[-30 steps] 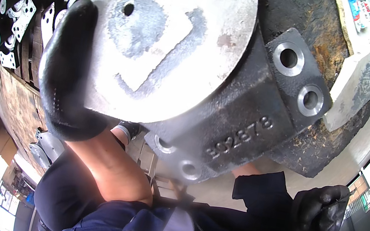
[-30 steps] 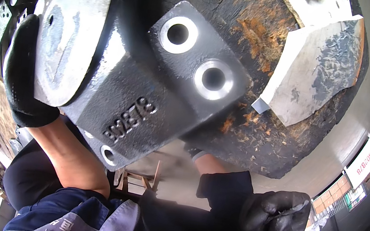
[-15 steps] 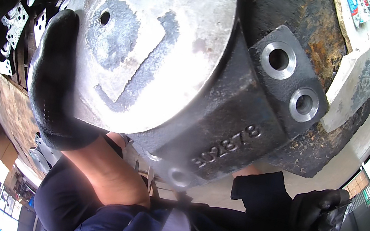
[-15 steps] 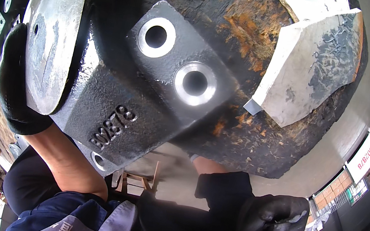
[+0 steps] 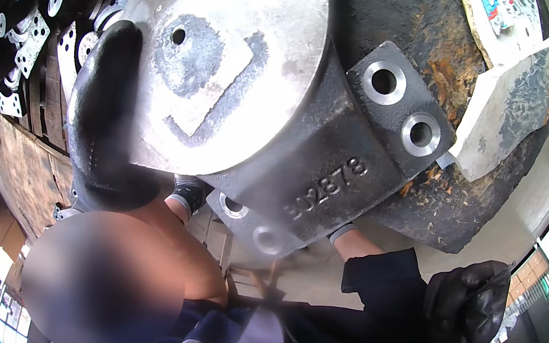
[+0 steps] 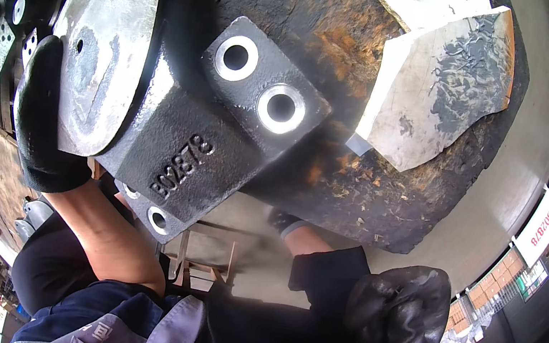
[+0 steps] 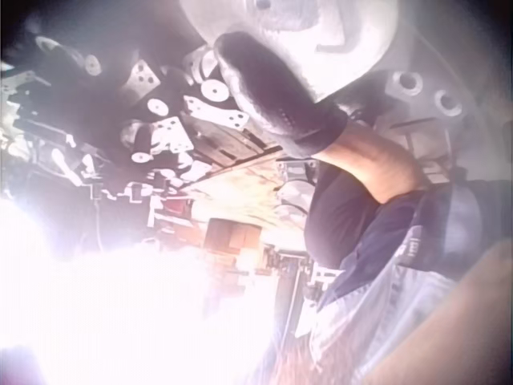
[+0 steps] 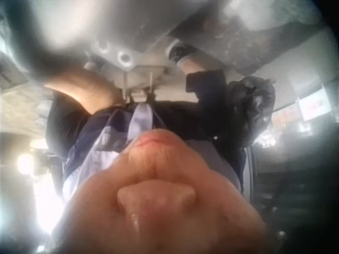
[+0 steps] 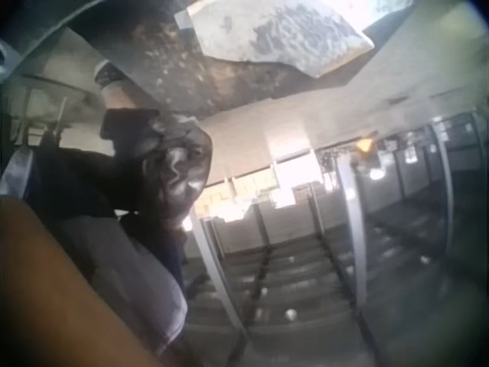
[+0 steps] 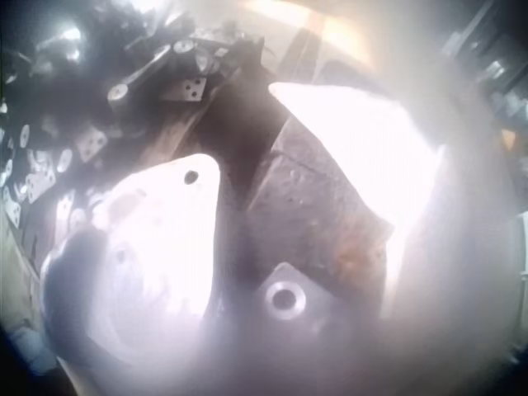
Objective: The person scrapes metal parts with a handheld tool while crouched on the floor. They repeatedly pick up parts, scrape them, and place them back on a wooden pallet.
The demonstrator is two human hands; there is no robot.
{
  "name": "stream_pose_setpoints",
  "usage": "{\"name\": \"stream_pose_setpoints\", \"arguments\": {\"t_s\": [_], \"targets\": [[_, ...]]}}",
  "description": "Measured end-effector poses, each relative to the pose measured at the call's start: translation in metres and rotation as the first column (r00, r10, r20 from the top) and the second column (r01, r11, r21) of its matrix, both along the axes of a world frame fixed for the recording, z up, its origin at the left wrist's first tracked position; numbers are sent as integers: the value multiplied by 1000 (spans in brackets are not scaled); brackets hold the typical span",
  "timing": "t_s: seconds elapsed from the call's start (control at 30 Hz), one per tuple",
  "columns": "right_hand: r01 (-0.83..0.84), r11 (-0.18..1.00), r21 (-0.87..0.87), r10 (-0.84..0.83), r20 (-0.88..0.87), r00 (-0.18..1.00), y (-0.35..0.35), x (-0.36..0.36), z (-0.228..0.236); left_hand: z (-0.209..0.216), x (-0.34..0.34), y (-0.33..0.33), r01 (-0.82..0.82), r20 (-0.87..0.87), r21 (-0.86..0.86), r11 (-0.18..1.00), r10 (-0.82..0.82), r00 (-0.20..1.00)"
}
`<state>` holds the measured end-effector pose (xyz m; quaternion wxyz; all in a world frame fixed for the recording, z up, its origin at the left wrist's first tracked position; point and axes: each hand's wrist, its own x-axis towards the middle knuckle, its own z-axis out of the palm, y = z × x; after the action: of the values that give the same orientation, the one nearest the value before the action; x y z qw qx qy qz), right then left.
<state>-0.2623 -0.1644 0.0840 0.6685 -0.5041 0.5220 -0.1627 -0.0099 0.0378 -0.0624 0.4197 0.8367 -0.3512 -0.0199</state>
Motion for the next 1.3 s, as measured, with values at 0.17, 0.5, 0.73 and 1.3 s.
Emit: {"name": "stream_pose_setpoints", "arguments": {"t_s": [0.17, 0.5, 0.73, 1.3], "targets": [[-46, 999, -23, 45, -39, 998, -6, -1, 1, -1, 9, 6, 126, 98, 34, 991, -129, 987], [-270, 816, -511, 216, -163, 963, -77, -37, -19, -44, 32, 16, -319, -639, 60, 946, 282, 716], [-281, 355, -892, 19, -293, 956, -141, 0, -55, 27, 2, -37, -15, -457, 254, 967, 134, 879], [-442, 325, -836, 119, -427, 896, -152, 9, -88, 43, 3, -41, 77, -391, 318, 945, 57, 919]]}}
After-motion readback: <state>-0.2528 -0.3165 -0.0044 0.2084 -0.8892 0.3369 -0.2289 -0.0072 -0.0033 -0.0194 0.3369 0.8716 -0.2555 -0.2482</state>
